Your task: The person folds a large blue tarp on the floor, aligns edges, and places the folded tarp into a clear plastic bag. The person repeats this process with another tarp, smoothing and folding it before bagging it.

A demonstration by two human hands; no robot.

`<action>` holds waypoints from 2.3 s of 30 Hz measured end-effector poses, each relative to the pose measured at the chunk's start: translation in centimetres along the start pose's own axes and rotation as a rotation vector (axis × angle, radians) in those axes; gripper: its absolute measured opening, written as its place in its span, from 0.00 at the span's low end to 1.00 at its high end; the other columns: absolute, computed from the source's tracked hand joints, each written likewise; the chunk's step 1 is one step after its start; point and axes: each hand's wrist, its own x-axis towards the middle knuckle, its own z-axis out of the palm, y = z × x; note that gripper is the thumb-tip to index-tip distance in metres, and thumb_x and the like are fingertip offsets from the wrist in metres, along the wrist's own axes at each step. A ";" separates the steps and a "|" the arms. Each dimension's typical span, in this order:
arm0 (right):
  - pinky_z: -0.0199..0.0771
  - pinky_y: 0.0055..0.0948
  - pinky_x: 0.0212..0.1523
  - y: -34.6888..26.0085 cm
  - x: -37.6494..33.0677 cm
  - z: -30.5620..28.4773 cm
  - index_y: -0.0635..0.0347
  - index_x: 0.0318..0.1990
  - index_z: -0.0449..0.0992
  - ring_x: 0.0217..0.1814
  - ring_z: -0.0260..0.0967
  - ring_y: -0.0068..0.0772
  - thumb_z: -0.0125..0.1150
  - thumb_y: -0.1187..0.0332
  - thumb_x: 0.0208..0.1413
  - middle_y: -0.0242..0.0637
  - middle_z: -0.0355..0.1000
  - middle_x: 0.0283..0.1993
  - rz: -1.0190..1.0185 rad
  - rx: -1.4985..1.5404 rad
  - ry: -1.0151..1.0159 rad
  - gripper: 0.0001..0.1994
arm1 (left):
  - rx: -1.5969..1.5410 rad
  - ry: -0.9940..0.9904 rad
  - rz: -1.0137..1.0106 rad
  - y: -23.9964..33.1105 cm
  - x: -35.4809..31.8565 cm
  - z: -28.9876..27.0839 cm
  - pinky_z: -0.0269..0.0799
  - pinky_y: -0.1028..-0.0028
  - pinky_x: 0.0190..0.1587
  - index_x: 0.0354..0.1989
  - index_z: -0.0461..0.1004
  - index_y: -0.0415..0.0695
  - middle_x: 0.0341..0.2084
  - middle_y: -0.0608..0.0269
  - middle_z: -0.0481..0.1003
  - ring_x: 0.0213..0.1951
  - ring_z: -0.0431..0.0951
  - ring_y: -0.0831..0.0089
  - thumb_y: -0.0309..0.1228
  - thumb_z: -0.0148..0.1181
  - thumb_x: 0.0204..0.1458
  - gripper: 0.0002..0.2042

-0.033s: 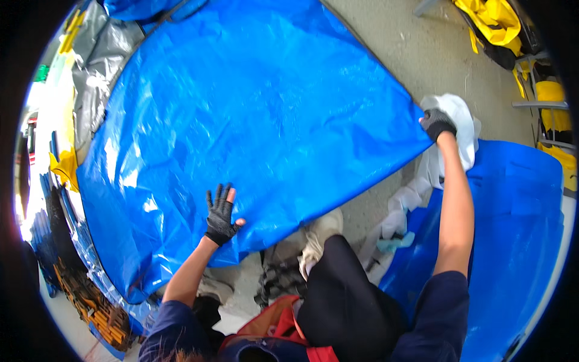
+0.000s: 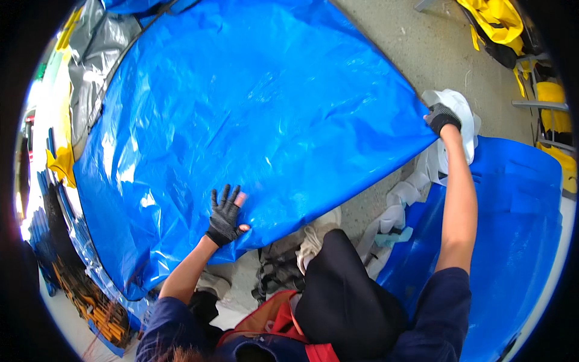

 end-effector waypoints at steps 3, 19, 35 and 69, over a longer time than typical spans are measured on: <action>0.68 0.43 0.49 7.1 4.1 -0.8 0.60 0.37 0.77 0.48 0.70 0.51 0.52 0.50 0.51 0.49 0.73 0.44 -0.112 -0.174 0.288 0.21 | 0.187 -0.066 -0.139 -1.3 -1.0 2.9 0.36 0.32 0.58 0.64 0.55 0.56 0.65 0.52 0.51 0.65 0.48 0.43 0.64 0.46 0.47 0.38; 0.64 0.41 0.56 -11.4 -13.8 20.0 0.60 0.59 0.64 0.52 0.66 0.45 0.61 0.41 0.47 0.45 0.64 0.59 0.503 1.570 -0.202 0.38 | 0.585 0.812 -1.317 -12.8 -46.9 -10.2 0.53 0.59 0.60 0.56 0.63 0.40 0.54 0.43 0.63 0.56 0.61 0.47 0.53 0.59 0.47 0.34; 0.71 0.43 0.43 -10.3 -10.3 15.5 0.55 0.52 0.69 0.46 0.69 0.41 0.53 0.44 0.54 0.38 0.70 0.49 0.681 1.127 0.104 0.27 | -0.177 0.518 -1.775 -24.2 -72.1 -6.5 0.67 0.60 0.37 0.28 0.77 0.35 0.24 0.42 0.76 0.34 0.77 0.50 0.61 0.50 0.49 0.33; 0.37 0.74 0.57 -34.6 -23.0 20.8 0.38 0.69 0.37 0.73 0.25 0.62 0.51 0.36 0.47 0.44 0.27 0.73 -0.764 -0.440 0.038 0.46 | 0.183 0.278 -2.052 -15.7 -74.3 -3.1 0.46 0.48 0.62 0.65 0.51 0.45 0.63 0.47 0.54 0.64 0.52 0.49 0.69 0.45 0.44 0.47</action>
